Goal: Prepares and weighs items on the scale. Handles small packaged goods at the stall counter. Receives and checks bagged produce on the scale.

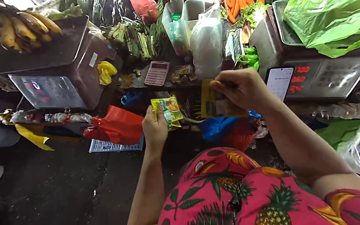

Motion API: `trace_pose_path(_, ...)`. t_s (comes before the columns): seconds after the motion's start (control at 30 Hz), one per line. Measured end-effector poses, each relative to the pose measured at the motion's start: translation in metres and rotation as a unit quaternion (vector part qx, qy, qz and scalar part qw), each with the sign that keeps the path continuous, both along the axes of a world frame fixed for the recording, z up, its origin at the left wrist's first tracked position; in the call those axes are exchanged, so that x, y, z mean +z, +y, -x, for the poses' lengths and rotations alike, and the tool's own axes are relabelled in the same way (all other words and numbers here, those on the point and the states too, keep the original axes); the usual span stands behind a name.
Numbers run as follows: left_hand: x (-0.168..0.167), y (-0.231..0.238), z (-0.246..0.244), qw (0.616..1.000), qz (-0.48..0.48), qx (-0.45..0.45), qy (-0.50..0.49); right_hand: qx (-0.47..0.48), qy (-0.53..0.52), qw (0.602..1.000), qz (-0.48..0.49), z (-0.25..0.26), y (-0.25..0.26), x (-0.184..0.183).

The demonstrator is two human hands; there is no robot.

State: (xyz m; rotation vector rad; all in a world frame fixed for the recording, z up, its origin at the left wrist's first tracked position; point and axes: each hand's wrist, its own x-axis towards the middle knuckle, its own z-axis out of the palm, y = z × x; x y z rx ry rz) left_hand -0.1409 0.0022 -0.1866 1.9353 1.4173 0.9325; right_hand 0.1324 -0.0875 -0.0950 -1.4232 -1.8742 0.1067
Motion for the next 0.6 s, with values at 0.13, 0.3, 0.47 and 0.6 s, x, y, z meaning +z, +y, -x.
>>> trace_pose_path(0.13,-0.027,0.025,0.000,0.997,0.047,0.062,-0.018,-0.063,-0.119,0.956,0.259,-0.011,0.076,-0.042)
trace_pose_path(0.3,-0.050,0.027,-0.017,0.986,0.145,0.075,-0.036,-0.093,-0.133,0.929,0.334,0.010,0.104,-0.133)
trace_pose_path(0.47,-0.063,0.035,-0.031,0.981,0.168,0.088,-0.036,0.003,-0.069,0.910,0.409,0.065,0.101,-0.184)
trace_pose_path(0.6,-0.077,0.050,-0.030,0.982,0.150,0.102,-0.058,-0.025,-0.062,0.912,0.404,0.071,0.113,-0.215)
